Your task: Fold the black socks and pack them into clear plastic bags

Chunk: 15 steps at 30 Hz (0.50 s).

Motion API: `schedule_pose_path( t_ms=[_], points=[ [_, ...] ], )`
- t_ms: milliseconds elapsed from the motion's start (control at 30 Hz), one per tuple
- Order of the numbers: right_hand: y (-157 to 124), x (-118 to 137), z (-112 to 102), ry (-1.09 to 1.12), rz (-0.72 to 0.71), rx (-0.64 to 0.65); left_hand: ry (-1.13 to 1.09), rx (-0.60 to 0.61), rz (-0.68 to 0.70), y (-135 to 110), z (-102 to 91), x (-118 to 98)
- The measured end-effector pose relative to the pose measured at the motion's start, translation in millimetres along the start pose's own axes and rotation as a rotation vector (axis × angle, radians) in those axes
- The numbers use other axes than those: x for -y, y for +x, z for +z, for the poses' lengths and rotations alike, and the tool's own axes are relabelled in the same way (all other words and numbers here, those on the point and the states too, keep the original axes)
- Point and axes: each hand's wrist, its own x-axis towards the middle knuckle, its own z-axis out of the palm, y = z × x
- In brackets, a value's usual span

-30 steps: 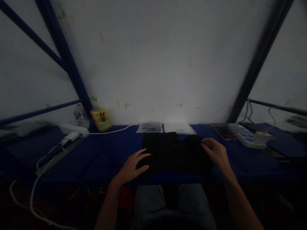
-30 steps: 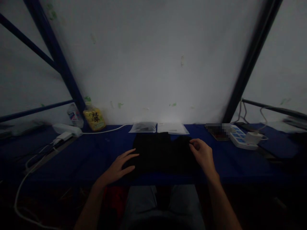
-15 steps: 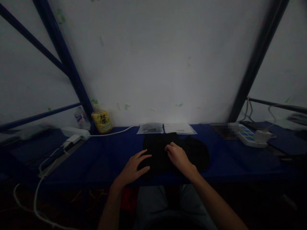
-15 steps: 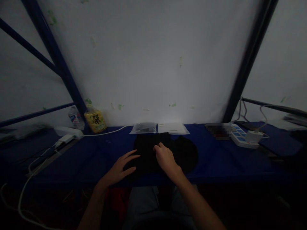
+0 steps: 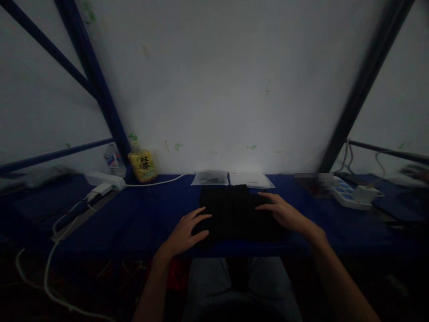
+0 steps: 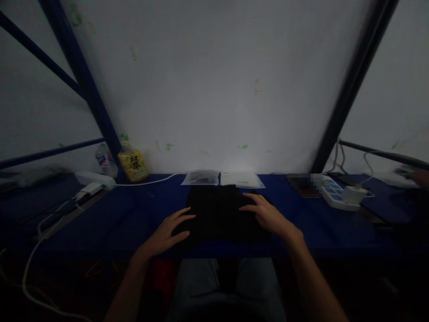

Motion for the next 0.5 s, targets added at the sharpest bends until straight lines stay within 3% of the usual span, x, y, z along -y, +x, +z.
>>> schedule_pose_path(
  t_ms=[133,267,500],
  points=[
    [-13,-12,13,0.031,-0.068,0.089,0.003,0.001,0.005,0,0.2,1],
    [-6,-2,18,0.074,-0.085,0.042,-0.006,-0.001,-0.005,0,0.0,2],
    [4,6,-14,-0.034,-0.083,-0.083,-0.027,-0.025,-0.040,0,2.4,4]
  ],
)
